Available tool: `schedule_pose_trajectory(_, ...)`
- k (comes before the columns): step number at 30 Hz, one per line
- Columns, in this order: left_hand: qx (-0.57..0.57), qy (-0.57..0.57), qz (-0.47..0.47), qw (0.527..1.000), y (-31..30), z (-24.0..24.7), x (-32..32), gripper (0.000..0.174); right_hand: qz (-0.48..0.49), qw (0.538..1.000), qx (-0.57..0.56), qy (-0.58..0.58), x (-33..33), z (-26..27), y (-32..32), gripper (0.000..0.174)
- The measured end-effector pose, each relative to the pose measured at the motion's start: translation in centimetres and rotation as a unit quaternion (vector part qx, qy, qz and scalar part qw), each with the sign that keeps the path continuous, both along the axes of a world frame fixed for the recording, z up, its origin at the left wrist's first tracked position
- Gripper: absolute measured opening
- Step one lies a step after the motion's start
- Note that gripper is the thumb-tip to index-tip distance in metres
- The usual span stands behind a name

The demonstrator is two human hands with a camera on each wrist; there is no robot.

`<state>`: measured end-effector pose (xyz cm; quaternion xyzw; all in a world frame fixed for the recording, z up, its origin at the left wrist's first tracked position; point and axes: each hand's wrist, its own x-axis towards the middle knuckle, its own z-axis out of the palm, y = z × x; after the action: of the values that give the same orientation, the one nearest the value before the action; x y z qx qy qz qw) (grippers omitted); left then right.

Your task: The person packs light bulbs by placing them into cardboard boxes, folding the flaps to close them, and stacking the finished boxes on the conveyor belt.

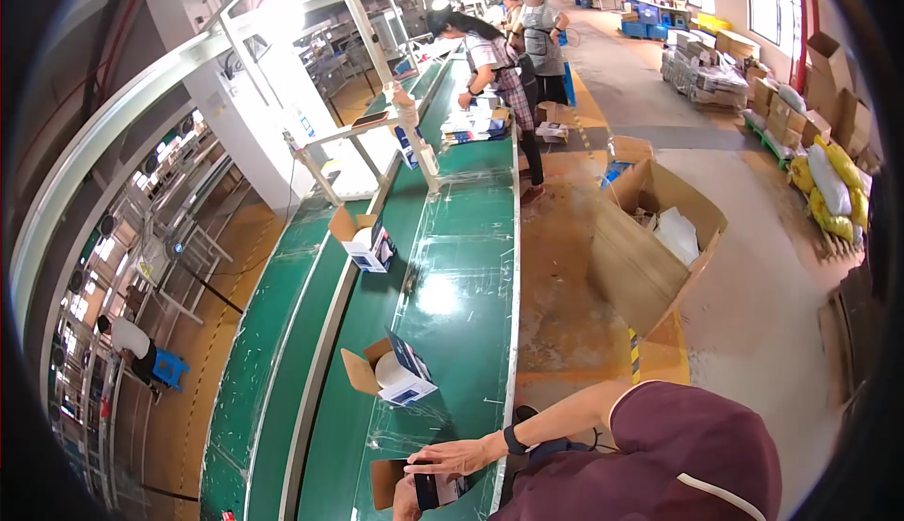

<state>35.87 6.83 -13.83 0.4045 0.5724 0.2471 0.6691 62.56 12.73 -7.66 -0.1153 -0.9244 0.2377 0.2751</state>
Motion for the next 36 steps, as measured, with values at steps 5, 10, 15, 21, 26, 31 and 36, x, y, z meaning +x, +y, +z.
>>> schedule_pose_trajectory(5, 0.124, 0.173, -0.084, 0.973, 2.2, 6.4, 1.8, 0.037, 0.013, 0.990, 0.074, 0.120, 0.0, -0.1, 1.1, 0.070)
schedule_pose_trajectory(10, 0.103, 0.008, -0.044, 0.994, 2.7, 8.3, 1.0, 0.011, -0.084, 0.975, -0.177, 0.109, -3.1, -0.2, -0.3, 0.070)
schedule_pose_trajectory(15, -0.022, 0.036, -0.039, 0.998, 3.7, 7.5, -0.7, 0.014, -0.097, 0.992, -0.048, 0.068, -3.9, 0.6, 0.0, 0.110)
schedule_pose_trajectory(21, -0.022, -0.025, -0.029, 0.999, 3.8, 8.8, -0.1, 0.019, -0.096, 0.995, 0.008, 0.030, -3.6, -0.5, 1.1, 0.105)
schedule_pose_trajectory(26, 0.001, -0.003, -0.067, 0.998, 4.5, 7.5, -0.1, 0.016, -0.095, 0.994, 0.049, -0.002, -3.3, -0.4, 1.2, 0.097)
schedule_pose_trajectory(31, 0.042, 0.019, -0.093, 0.995, 5.2, 6.6, 0.1, 0.020, -0.092, 0.995, 0.039, 0.002, -3.2, -0.4, 1.3, 0.091)
schedule_pose_trajectory(36, -0.036, 0.029, -0.112, 0.993, 4.7, 6.5, -1.3, 0.018, -0.080, 0.996, 0.037, 0.017, -2.9, -1.4, 1.5, 0.091)
